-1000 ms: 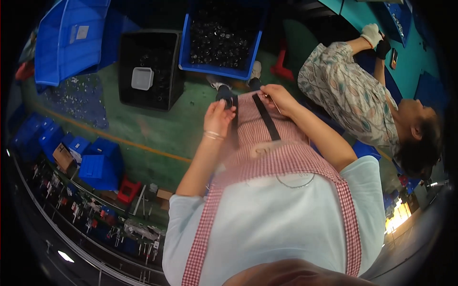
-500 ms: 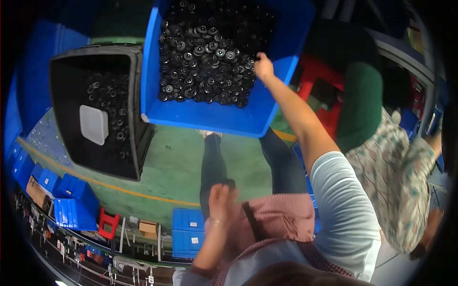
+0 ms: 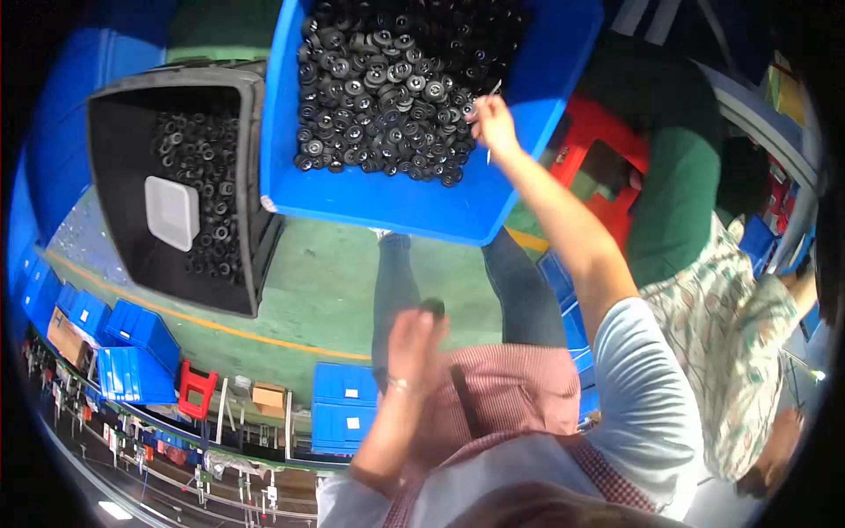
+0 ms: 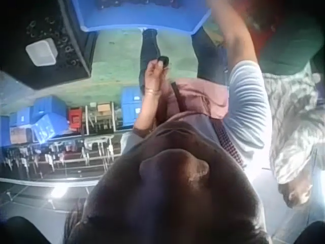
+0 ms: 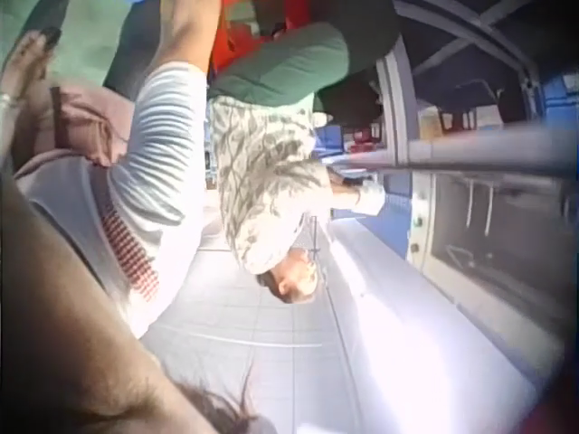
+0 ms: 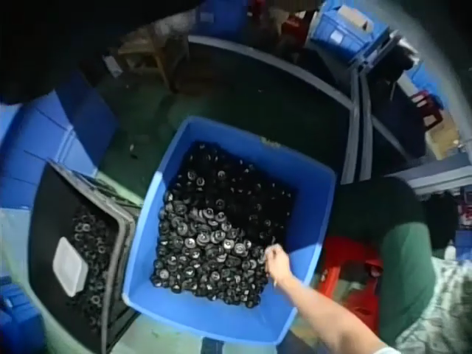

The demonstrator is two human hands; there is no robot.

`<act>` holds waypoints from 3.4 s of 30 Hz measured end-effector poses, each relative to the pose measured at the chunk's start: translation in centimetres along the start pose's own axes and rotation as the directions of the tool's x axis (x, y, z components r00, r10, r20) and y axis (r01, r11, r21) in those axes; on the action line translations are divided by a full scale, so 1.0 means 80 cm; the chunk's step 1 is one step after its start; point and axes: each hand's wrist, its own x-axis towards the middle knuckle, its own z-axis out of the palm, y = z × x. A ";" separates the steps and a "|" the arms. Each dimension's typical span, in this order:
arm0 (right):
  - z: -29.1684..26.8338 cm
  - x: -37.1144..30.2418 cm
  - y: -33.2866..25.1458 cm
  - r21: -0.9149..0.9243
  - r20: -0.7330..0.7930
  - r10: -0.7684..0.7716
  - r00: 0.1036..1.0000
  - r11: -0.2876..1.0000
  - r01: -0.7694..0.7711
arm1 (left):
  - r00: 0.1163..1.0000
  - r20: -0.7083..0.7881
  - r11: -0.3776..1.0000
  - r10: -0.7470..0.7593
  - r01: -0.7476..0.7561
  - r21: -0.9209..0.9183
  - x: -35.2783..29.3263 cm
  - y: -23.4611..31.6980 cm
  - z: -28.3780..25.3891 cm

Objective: The person assembles toy car parts by hand, joining plastic components and metallic pins at a factory workbench.

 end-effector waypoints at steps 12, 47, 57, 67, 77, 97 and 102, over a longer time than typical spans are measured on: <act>-0.030 -0.547 -0.403 0.322 0.314 -0.209 0.926 0.941 0.103 | 0.826 0.463 0.947 0.321 -0.268 -0.179 -0.280 0.157 0.130; -0.208 -0.790 -0.450 0.154 0.208 -0.626 0.752 0.780 0.606 | 0.512 0.853 0.545 0.101 -0.746 0.383 -0.536 0.098 0.164; -0.210 -0.808 -0.454 0.315 0.094 -0.670 0.736 0.722 0.616 | 0.472 0.820 0.614 0.324 -0.764 0.198 -0.572 0.050 0.175; -0.208 -0.809 -0.465 0.673 0.084 -0.619 0.781 0.613 0.414 | 0.326 0.698 0.346 0.638 -0.931 0.119 -0.592 0.024 0.201; -0.226 -0.817 -0.485 0.428 0.314 -0.457 0.832 0.850 0.305 | 0.463 0.761 0.669 0.455 -0.741 0.052 -0.585 0.046 0.174; -0.198 -0.857 -0.430 0.025 0.174 -0.786 0.593 0.605 0.796 | 0.516 0.739 0.784 0.434 -0.620 -0.027 -0.583 0.034 0.099; -0.192 -0.851 -0.408 0.214 0.154 -0.642 0.751 0.764 0.609 | 0.614 0.684 0.831 0.394 -0.556 0.021 -0.570 0.033 0.090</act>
